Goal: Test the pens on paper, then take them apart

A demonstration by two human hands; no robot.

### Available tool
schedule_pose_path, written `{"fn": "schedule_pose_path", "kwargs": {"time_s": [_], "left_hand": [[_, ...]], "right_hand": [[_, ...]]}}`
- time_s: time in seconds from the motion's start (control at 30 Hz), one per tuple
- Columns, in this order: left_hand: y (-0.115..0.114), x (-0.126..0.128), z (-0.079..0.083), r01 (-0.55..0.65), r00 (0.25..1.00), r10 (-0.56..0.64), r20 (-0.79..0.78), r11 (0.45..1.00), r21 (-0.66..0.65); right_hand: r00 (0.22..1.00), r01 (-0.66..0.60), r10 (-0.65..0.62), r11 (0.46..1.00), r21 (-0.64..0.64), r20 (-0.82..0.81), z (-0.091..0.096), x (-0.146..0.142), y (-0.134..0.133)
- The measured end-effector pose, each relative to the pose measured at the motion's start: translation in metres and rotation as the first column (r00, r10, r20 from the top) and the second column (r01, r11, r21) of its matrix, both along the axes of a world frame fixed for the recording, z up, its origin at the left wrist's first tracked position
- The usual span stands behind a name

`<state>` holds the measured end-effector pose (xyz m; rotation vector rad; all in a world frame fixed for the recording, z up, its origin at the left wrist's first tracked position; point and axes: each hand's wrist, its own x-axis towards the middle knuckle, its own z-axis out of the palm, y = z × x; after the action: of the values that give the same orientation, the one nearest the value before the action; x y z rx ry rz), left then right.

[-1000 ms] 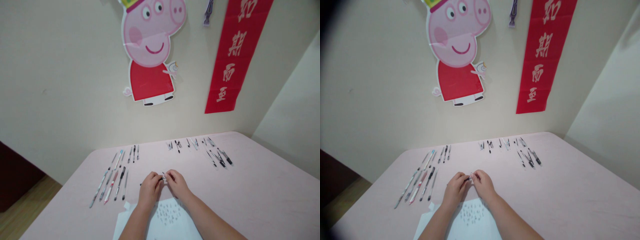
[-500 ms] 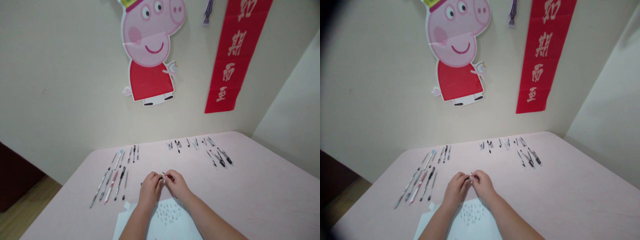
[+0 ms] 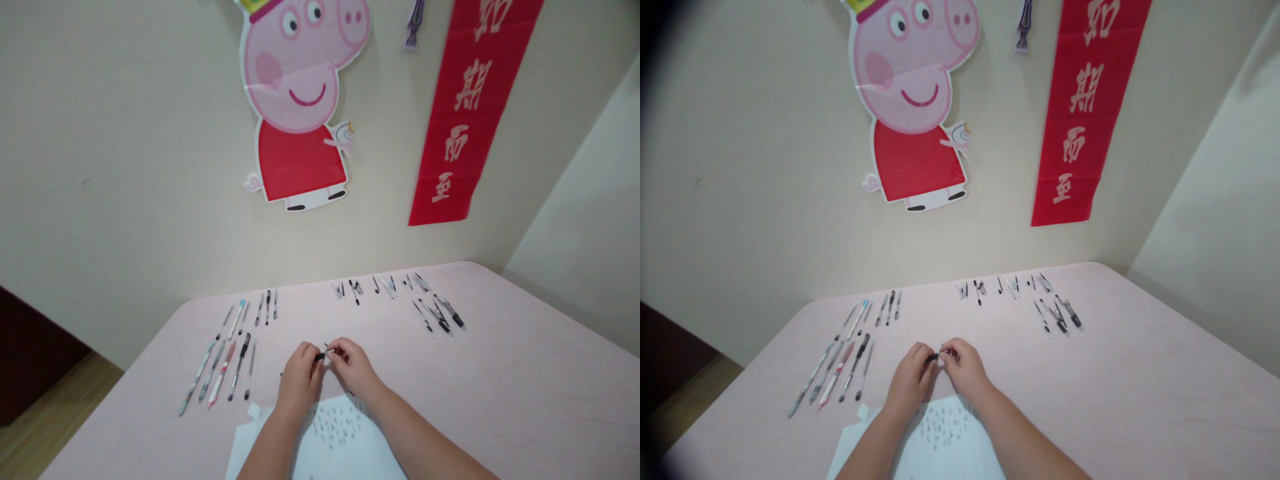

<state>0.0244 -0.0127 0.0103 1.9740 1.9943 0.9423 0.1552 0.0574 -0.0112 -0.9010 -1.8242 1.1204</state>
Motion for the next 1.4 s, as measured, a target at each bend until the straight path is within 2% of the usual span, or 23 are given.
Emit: {"fn": "schedule_pose_path", "kwargs": {"time_s": [0.27,0.43,0.6,0.7,0.87,1.0,1.27,1.4], "left_hand": [[0.000,-0.002,0.002,0.022,1.000,-0.022,0.017,1.000,0.014],[0.001,-0.003,-0.003,-0.009,1.000,0.008,0.003,0.998,0.054],[0.002,-0.004,-0.003,-0.034,0.999,0.034,0.005,0.997,0.070],[0.002,-0.004,-0.003,-0.045,0.999,0.042,0.030,0.994,0.104],[0.003,-0.005,-0.005,-0.059,0.993,0.045,0.105,0.990,0.127],[0.003,-0.007,-0.008,-0.066,0.989,0.047,0.138,0.988,0.137],[0.005,-0.008,-0.012,-0.083,0.985,0.059,0.161,0.986,0.146],[0.007,-0.011,-0.017,-0.112,0.982,0.080,0.170,0.975,0.190]], "right_hand": [[0.997,0.047,-0.050,0.997,-0.062,-0.051,0.000,0.001,0.001],[0.988,0.116,-0.122,0.991,-0.070,-0.093,0.002,0.004,0.004],[0.979,0.167,-0.175,0.983,-0.076,-0.101,-0.004,0.005,0.009],[0.986,0.158,-0.159,0.987,-0.024,-0.046,-0.008,0.005,0.009],[0.985,0.088,-0.110,0.983,0.159,0.136,-0.003,0.005,0.004],[0.970,0.054,-0.103,0.974,0.218,0.219,0.002,0.005,-0.001],[0.968,0.015,-0.076,0.968,0.249,0.238,-0.003,0.004,0.001],[0.983,0.024,-0.068,0.968,0.250,0.169,-0.002,0.004,0.000]]}}
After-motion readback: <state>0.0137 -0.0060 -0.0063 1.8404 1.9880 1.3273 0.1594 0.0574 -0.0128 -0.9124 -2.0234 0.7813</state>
